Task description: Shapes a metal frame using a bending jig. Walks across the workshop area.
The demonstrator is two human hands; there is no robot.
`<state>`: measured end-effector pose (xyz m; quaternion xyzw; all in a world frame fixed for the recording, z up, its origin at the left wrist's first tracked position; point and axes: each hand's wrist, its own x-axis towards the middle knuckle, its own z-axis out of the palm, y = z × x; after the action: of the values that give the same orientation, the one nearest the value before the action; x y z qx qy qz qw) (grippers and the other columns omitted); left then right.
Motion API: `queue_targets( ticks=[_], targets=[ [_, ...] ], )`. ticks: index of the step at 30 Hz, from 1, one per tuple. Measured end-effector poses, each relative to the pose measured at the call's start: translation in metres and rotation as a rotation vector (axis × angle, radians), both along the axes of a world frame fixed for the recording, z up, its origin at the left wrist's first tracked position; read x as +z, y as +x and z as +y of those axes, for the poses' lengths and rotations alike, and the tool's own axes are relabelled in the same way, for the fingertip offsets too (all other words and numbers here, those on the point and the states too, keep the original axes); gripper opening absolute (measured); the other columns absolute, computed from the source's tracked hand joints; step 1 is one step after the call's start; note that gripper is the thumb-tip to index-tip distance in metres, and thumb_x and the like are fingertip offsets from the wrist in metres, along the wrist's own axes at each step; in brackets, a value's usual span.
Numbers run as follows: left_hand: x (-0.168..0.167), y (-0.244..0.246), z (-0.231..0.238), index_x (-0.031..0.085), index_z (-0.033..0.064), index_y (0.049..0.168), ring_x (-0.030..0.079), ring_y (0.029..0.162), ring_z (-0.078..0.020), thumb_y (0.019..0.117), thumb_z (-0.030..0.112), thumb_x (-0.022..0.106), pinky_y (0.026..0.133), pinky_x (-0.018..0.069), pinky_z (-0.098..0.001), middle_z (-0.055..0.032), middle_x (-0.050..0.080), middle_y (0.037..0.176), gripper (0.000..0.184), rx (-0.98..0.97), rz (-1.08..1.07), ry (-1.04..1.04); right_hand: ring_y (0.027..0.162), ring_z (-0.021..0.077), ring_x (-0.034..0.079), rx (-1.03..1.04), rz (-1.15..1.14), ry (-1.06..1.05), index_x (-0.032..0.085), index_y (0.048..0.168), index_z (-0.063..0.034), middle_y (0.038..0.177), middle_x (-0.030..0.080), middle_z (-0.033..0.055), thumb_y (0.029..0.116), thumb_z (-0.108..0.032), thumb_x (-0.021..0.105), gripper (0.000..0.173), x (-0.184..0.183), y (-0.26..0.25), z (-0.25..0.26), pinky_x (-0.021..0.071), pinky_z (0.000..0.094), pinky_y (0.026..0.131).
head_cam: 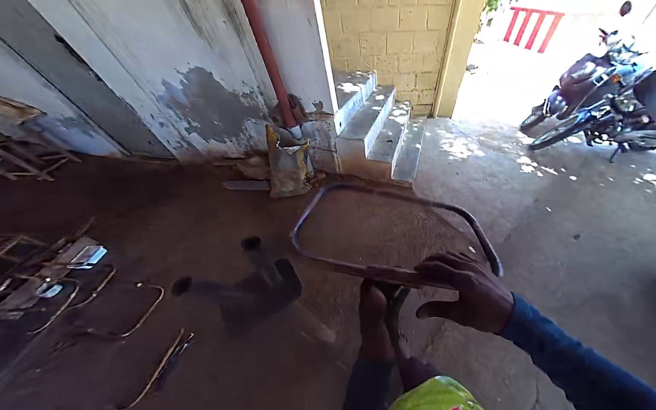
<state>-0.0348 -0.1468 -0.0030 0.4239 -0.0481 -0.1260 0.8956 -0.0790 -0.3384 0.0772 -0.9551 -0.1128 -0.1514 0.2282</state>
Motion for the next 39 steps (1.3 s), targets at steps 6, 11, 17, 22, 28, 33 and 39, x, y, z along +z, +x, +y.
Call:
queue_targets(
  ticks=[6,11,17,22,28,33,39],
  targets=[
    [-0.037,-0.017,0.005,0.06,0.0097,0.116,0.07,0.077,-0.0209,0.098,0.028,0.07,0.075,0.0627,-0.0461,-0.0066,0.067,0.088,0.028,0.244,0.33,0.023,0.125,0.0212,0.061,-0.181,0.499,0.208,0.063,0.137,-0.0214,0.136,0.063,0.0014,0.0782,-0.06,0.083,0.073,-0.097,-0.057,-0.011,0.0511,0.0526,0.105],
    [-0.083,-0.042,0.002,0.055,0.0101,0.136,0.07,0.097,-0.0272,0.1041,0.036,0.06,0.083,0.0609,-0.0491,-0.0139,0.068,0.113,0.041,0.178,0.394,0.194,0.071,0.0233,0.06,-0.216,0.833,0.555,0.067,0.104,-0.0036,0.079,0.061,0.0101,0.094,-0.055,0.068,0.053,-0.176,-0.096,0.043,0.0524,0.0471,0.071],
    [-0.079,-0.055,0.035,0.052,0.0063,0.139,0.072,0.103,-0.0361,0.1102,0.038,0.045,0.084,0.0611,-0.0509,-0.0208,0.07,0.12,0.044,0.139,0.391,0.164,0.085,0.0368,0.072,-0.31,0.742,0.231,0.069,0.109,-0.0054,0.085,0.071,0.0162,0.0992,-0.066,0.051,0.064,-0.184,-0.108,0.075,0.0557,0.0597,0.078],
    [-0.041,-0.048,0.006,0.063,0.0043,0.109,0.062,0.057,-0.0205,0.0949,0.028,0.075,0.053,0.057,-0.0374,-0.0097,0.063,0.074,0.03,0.489,0.452,0.305,0.082,0.0396,0.071,-0.047,0.745,0.144,0.067,0.109,-0.0052,0.083,0.07,0.0174,0.0969,-0.066,0.053,0.064,-0.157,-0.087,0.058,0.0541,0.063,0.075],
    [-0.044,-0.055,-0.045,0.054,0.0039,0.081,0.057,0.051,-0.0182,0.0698,-0.002,0.064,0.05,0.055,-0.0354,-0.0067,0.055,0.064,0.017,0.501,0.185,-0.009,0.078,0.0372,0.068,0.132,0.932,0.151,0.07,0.094,-0.0049,0.079,0.067,0.0172,0.0937,-0.073,0.053,0.07,-0.162,-0.057,-0.005,0.0527,0.0618,0.074],
    [-0.042,-0.052,-0.083,0.057,0.0047,0.082,0.06,0.055,-0.0169,0.0796,0.002,0.061,0.058,0.0575,-0.035,-0.005,0.057,0.065,0.006,0.604,0.15,-0.113,0.082,0.0427,0.073,-0.093,0.598,-0.093,0.07,0.099,-0.0076,0.083,0.073,0.019,0.0961,-0.047,0.059,0.041,-0.163,-0.065,-0.025,0.0532,0.0645,0.069],
    [-0.04,-0.052,-0.107,0.051,0.008,0.081,0.05,0.048,-0.0139,0.0818,0.0,0.058,0.05,0.0513,-0.031,-0.0021,0.049,0.061,0.011,0.752,0.322,-0.109,0.063,0.036,0.071,-0.111,0.278,-0.164,0.069,0.082,-0.0094,0.069,0.069,0.0124,0.0869,-0.033,0.07,0.024,-0.178,-0.067,-0.043,0.0526,0.0565,0.052]
  ],
)
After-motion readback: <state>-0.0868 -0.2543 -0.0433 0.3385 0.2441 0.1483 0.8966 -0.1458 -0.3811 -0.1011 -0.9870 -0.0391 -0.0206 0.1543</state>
